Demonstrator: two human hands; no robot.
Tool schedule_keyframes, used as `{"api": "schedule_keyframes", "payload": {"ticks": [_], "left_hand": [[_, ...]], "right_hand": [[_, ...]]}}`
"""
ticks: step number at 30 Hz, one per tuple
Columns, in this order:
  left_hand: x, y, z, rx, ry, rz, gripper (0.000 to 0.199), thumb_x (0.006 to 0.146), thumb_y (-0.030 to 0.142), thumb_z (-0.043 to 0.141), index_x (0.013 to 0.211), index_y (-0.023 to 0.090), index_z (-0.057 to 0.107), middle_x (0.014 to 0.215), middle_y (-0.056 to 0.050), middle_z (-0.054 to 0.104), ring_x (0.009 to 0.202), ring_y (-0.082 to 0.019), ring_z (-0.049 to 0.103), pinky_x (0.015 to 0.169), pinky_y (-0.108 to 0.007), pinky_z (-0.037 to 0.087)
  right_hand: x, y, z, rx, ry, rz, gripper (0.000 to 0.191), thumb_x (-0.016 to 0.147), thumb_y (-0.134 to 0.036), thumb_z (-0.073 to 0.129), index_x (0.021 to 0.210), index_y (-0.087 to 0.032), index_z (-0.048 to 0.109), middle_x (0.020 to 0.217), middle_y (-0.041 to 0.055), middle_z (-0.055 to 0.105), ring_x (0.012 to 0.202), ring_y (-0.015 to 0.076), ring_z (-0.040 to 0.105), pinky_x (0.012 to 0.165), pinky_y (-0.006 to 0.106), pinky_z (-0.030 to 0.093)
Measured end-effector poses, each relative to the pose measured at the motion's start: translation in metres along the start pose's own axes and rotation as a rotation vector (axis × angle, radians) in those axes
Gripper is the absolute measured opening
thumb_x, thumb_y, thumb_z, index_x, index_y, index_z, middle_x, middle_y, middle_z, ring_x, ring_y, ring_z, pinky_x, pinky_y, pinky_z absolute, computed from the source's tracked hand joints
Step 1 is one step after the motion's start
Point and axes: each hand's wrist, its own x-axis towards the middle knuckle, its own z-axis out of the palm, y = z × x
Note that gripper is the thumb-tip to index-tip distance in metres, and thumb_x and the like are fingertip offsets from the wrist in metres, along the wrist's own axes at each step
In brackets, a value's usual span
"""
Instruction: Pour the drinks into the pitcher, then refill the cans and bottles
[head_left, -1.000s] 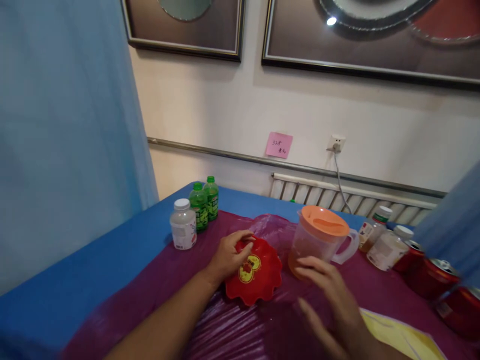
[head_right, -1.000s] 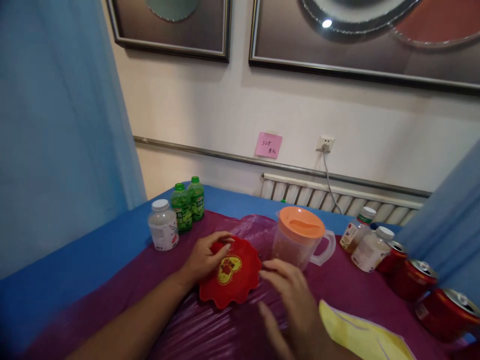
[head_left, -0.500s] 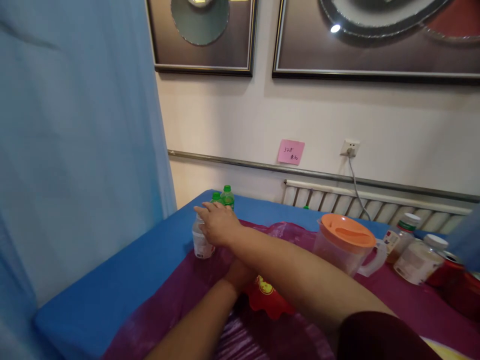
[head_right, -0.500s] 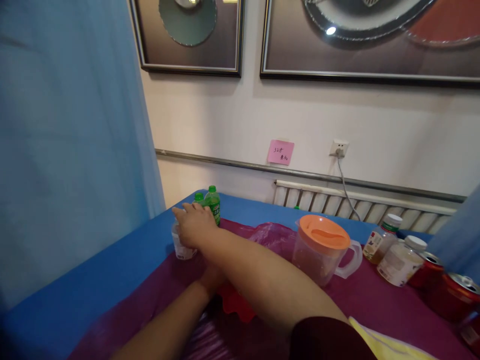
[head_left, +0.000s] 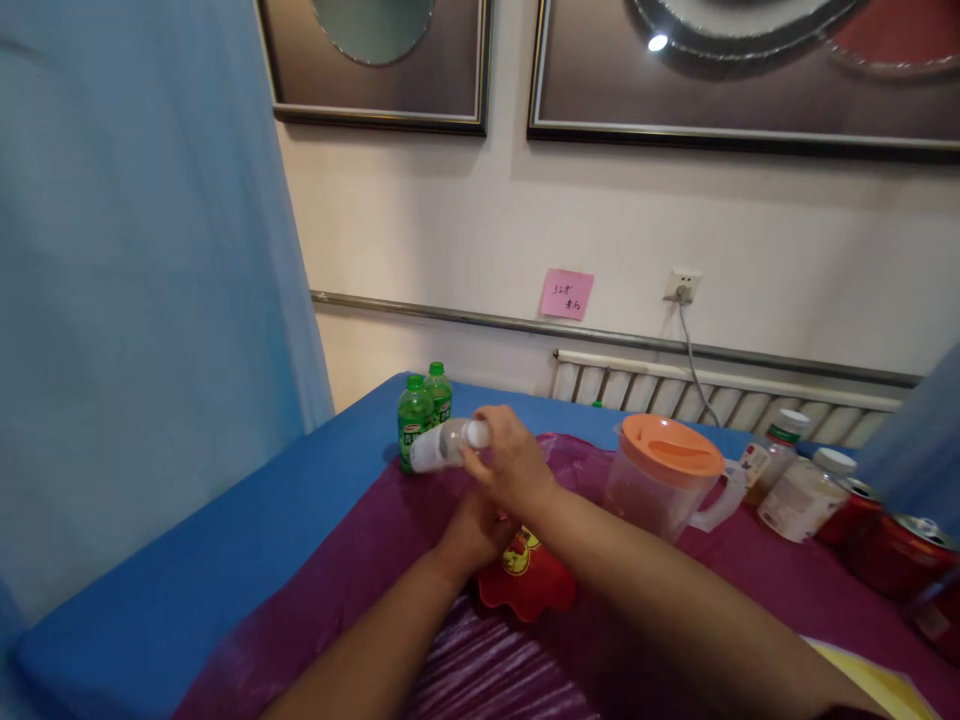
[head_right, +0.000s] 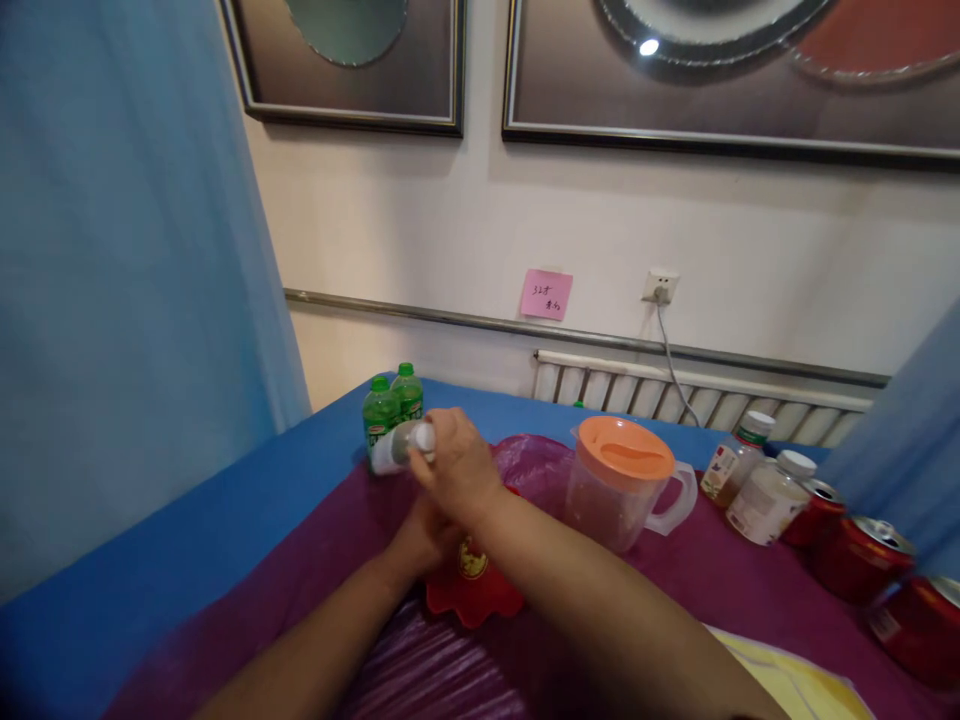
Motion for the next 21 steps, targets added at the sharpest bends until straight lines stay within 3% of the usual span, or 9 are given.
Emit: {"api": "schedule_keyframes", "payload": {"ticks": [2,4,7,9,13,17,21], "left_hand": [[-0.001,0.003,-0.001,-0.036,-0.019,0.064,0.022,0.096,0.030,0.055,0.107,0.019,0.070,0.087,-0.005,0.075,0.081,-0.021,0.071,0.074,-0.035,0.059],[-0.001,0.008,-0.003,-0.023,0.056,0.142,0.020,0.093,0.027,0.055,0.106,0.020,0.070,0.081,-0.005,0.074,0.074,-0.020,0.070,0.072,-0.034,0.057],[0.000,0.014,-0.009,0.064,0.254,0.266,0.029,0.090,0.022,0.059,0.118,0.022,0.064,0.094,-0.007,0.075,0.083,-0.021,0.069,0.081,-0.036,0.055],[0.003,0.016,-0.012,0.159,0.310,0.313,0.046,0.086,0.020,0.064,0.132,0.023,0.056,0.114,-0.011,0.072,0.104,-0.026,0.067,0.095,-0.042,0.052],[0.011,0.013,-0.011,0.311,0.155,0.346,0.074,0.079,0.021,0.065,0.149,0.023,0.040,0.145,-0.014,0.057,0.135,-0.033,0.049,0.112,-0.052,0.038],[0.016,0.002,-0.005,0.344,0.053,0.383,0.070,0.082,0.030,0.067,0.147,0.021,0.043,0.138,-0.013,0.062,0.131,-0.033,0.051,0.110,-0.051,0.038],[0.018,-0.005,-0.003,0.351,0.087,0.349,0.060,0.084,0.034,0.067,0.140,0.020,0.051,0.131,-0.014,0.066,0.122,-0.032,0.058,0.105,-0.049,0.041]], "right_hand": [[-0.018,0.013,-0.026,0.031,0.186,0.009,0.028,0.089,-0.026,0.062,0.115,-0.020,0.052,0.104,0.0082,0.061,0.097,0.0228,0.061,0.087,0.038,0.053],[-0.039,0.025,-0.050,0.007,0.299,0.006,0.030,0.091,-0.028,0.061,0.118,-0.021,0.050,0.105,0.0081,0.061,0.099,0.0238,0.062,0.088,0.041,0.053],[-0.073,0.036,-0.075,-0.035,0.356,0.011,0.034,0.092,-0.029,0.063,0.122,-0.022,0.049,0.107,0.0088,0.061,0.101,0.0245,0.062,0.088,0.042,0.054],[-0.093,0.040,-0.081,-0.019,0.360,0.026,0.036,0.091,-0.027,0.063,0.124,-0.023,0.048,0.107,0.0085,0.062,0.099,0.0237,0.063,0.086,0.041,0.055],[-0.119,0.042,-0.081,0.076,0.336,0.053,0.040,0.090,-0.023,0.065,0.126,-0.023,0.048,0.109,0.0090,0.061,0.099,0.0225,0.063,0.085,0.039,0.056],[-0.125,0.039,-0.081,0.168,0.281,0.058,0.038,0.090,-0.023,0.065,0.125,-0.023,0.049,0.110,0.0093,0.061,0.101,0.0226,0.062,0.087,0.039,0.056],[-0.123,0.038,-0.084,0.167,0.269,0.092,0.039,0.092,-0.030,0.064,0.127,-0.022,0.050,0.113,0.0106,0.062,0.104,0.0236,0.062,0.088,0.040,0.056]]}}
